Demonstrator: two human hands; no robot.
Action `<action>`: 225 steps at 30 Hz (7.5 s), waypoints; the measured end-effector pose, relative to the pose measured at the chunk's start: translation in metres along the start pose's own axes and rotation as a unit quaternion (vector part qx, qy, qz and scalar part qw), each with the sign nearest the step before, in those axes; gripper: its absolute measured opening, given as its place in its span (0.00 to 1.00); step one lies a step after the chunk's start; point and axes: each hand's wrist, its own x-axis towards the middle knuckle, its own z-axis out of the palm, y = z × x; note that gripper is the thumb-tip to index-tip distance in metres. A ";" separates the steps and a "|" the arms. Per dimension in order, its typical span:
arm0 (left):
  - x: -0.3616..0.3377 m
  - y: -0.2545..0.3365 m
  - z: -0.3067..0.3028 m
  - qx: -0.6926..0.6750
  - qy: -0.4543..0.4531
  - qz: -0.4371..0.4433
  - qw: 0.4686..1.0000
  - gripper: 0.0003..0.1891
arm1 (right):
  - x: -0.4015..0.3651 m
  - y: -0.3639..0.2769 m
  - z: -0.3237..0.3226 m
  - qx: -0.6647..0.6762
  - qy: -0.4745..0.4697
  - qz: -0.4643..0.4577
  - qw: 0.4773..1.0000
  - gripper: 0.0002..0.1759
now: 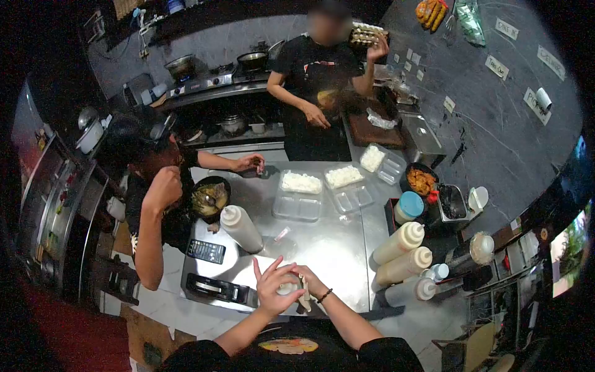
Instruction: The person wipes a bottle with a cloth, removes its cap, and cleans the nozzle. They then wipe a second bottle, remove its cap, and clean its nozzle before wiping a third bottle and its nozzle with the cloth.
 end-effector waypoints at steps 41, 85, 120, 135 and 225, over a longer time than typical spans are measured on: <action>-0.012 -0.035 -0.012 -0.403 0.010 -0.214 0.890 0.43 | -0.006 -0.092 0.125 -0.532 0.237 -0.262 0.770 0.11; -0.036 -0.009 -0.047 -0.161 -0.084 -0.244 0.953 0.17 | -0.014 -0.078 0.072 -0.285 0.057 -0.124 0.949 0.23; -0.175 -0.077 -0.049 -0.296 -0.522 -0.252 0.759 0.39 | -0.170 0.027 -0.004 -0.487 0.434 0.002 0.758 0.27; -0.221 -0.152 0.027 -0.254 -0.502 -0.510 0.651 0.35 | -0.092 0.032 -0.037 -0.734 0.249 0.086 0.626 0.20; -0.045 -0.072 0.074 -0.160 -0.182 -0.143 0.960 0.42 | -0.070 -0.131 0.037 -0.246 0.263 -0.210 0.909 0.30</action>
